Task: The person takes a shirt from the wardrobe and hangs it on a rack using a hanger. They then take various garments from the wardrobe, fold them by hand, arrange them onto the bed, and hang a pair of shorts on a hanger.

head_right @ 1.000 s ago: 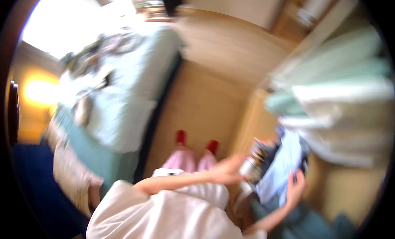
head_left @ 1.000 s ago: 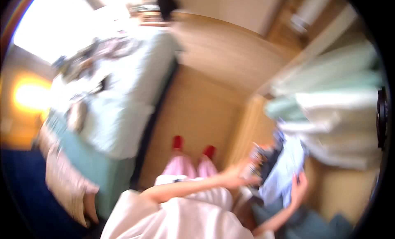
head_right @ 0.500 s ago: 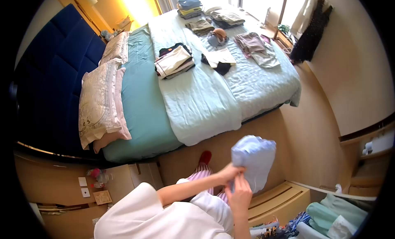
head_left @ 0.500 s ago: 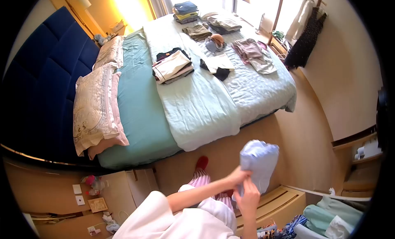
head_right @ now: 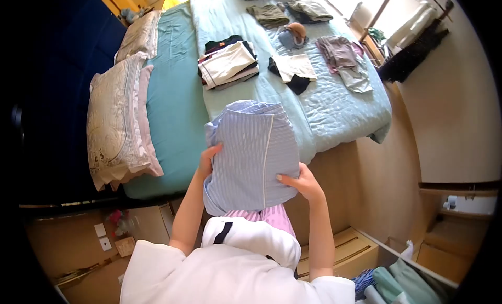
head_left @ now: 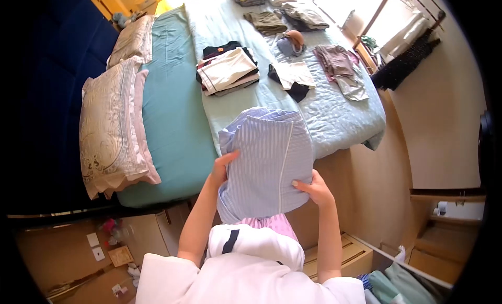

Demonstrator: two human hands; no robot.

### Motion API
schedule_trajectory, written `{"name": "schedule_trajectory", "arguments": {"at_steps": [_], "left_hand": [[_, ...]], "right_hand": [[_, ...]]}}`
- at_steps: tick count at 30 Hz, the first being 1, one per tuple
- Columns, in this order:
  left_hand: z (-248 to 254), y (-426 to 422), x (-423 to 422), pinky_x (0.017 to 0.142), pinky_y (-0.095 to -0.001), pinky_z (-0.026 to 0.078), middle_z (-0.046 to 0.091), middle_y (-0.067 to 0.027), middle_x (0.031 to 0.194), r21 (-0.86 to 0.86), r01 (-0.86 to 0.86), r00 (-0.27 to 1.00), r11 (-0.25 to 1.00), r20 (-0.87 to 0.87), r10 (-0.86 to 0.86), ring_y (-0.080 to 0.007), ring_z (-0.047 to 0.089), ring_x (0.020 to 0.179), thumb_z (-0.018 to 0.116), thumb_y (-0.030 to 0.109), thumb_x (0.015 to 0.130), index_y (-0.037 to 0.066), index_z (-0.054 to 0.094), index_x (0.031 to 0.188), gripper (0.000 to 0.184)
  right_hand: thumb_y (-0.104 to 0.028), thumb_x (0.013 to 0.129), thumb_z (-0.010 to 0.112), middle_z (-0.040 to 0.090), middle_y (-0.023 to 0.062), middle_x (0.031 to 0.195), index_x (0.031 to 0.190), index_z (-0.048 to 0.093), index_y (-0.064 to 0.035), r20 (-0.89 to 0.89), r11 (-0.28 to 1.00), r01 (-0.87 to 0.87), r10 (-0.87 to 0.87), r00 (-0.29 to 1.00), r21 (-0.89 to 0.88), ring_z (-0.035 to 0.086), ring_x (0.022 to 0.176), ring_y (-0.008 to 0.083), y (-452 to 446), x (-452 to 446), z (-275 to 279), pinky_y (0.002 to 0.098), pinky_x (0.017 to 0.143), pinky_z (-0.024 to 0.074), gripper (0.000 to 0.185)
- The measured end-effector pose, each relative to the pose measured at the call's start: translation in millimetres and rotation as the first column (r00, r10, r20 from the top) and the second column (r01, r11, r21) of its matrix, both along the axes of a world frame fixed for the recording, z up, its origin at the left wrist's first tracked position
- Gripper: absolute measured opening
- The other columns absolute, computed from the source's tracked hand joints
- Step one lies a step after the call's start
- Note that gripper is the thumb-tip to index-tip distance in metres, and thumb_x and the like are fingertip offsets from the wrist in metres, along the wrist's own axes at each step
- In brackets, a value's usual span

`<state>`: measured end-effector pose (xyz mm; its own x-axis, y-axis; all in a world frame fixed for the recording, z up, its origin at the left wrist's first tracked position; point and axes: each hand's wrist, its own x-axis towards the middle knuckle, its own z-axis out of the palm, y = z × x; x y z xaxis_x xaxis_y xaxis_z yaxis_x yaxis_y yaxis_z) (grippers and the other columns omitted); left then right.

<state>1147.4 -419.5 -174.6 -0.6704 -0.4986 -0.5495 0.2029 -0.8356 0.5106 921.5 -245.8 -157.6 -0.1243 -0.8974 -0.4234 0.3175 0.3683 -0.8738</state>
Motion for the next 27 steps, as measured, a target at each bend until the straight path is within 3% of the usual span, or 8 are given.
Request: {"name": "schedule_trajectory", "arguments": {"at_steps": [4,6,9,16,20,21,24,27], "left_hand": [[-24,-31,-12,0.083,-0.0322,0.047,0.060,-0.0135,0.107,-0.036,0.065,0.988,0.997,0.144,-0.059,-0.0222,0.060,0.092,0.064,0.019,0.076,-0.005,0.050,0.117,0.050],[-27,-38,-25,0.085,-0.0313,0.045,0.058,-0.0112,0.109,-0.313,0.204,0.964,0.927,0.230,-0.134,-0.0201,0.058,0.096,0.070,0.013,0.072,-0.004,0.047,0.120,0.056],[-30,-52,-54,0.094,-0.0374,0.039,0.052,-0.0143,0.118,-0.372,0.140,0.948,0.918,0.317,-0.016,-0.0252,0.051,0.109,0.070,0.003,0.069,-0.004,0.040,0.126,0.065],[-78,-88,-95,0.095,-0.0363,0.039,0.052,-0.0159,0.117,-0.107,-0.076,0.985,0.991,0.145,0.091,-0.0235,0.050,0.109,0.069,0.007,0.072,-0.003,0.038,0.127,0.064],[-51,-147,-101,0.088,-0.0304,0.042,0.058,-0.0112,0.109,-0.476,0.170,0.934,0.863,0.356,0.012,-0.0177,0.054,0.101,0.074,0.022,0.071,-0.001,0.043,0.124,0.065],[-43,-164,-102,0.086,-0.0309,0.043,0.059,-0.0112,0.107,-0.526,0.347,0.874,0.776,0.483,-0.064,-0.0176,0.056,0.099,0.076,0.026,0.070,-0.001,0.042,0.124,0.070],[-64,-204,-100,0.082,-0.0304,0.045,0.060,-0.0102,0.103,-0.360,0.304,0.855,0.882,0.511,-0.086,-0.0169,0.057,0.094,0.080,0.031,0.065,0.000,0.041,0.124,0.078],[-67,-238,-113,0.082,-0.0285,0.045,0.059,-0.0092,0.103,-0.482,0.209,0.856,0.851,0.511,0.079,-0.0152,0.057,0.093,0.078,0.027,0.068,0.000,0.045,0.120,0.068]], "right_hand": [[-0.005,0.070,0.074,0.060,0.0075,0.103,0.113,0.052,0.0021,0.155,0.998,-0.051,0.045,0.987,0.038,0.055,0.095,0.0142,-37,-15,-42,0.0284,0.083,0.0446,0.049],[-0.004,0.068,0.074,0.060,0.0073,0.103,0.112,0.052,0.0024,0.181,0.994,-0.068,0.052,0.982,0.087,0.055,0.096,0.0149,-52,-35,-48,0.0292,0.084,0.0443,0.050],[-0.004,0.065,0.074,0.059,0.0091,0.106,0.113,0.052,0.0029,0.181,0.982,-0.128,0.102,0.978,0.136,0.055,0.098,0.0176,-79,-69,-63,0.0308,0.086,0.0431,0.053],[-0.002,0.069,0.072,0.060,0.0097,0.106,0.118,0.049,0.0031,0.258,0.944,-0.188,0.117,0.959,0.272,0.056,0.099,0.0190,-137,-126,-117,0.0322,0.088,0.0432,0.055],[-0.008,0.070,0.074,0.060,0.0104,0.108,0.117,0.051,0.0027,0.260,0.893,-0.333,0.259,0.930,0.303,0.056,0.098,0.0171,-189,-154,-113,0.0300,0.088,0.0429,0.054],[-0.009,0.069,0.075,0.061,0.0092,0.107,0.116,0.053,0.0027,0.208,0.850,-0.441,0.395,0.895,0.288,0.056,0.097,0.0160,-210,-166,-106,0.0297,0.087,0.0436,0.053],[-0.012,0.067,0.075,0.063,0.0077,0.102,0.114,0.055,0.0002,0.011,0.653,-0.692,0.724,0.689,0.307,0.057,0.093,0.0139,-292,-193,-79,0.0287,0.084,0.0453,0.052],[-0.016,0.065,0.076,0.064,0.0064,0.100,0.111,0.057,-0.0012,-0.276,0.524,-0.818,0.843,0.461,0.235,0.058,0.090,0.0144,-380,-200,-61,0.0276,0.082,0.0451,0.052]]}}
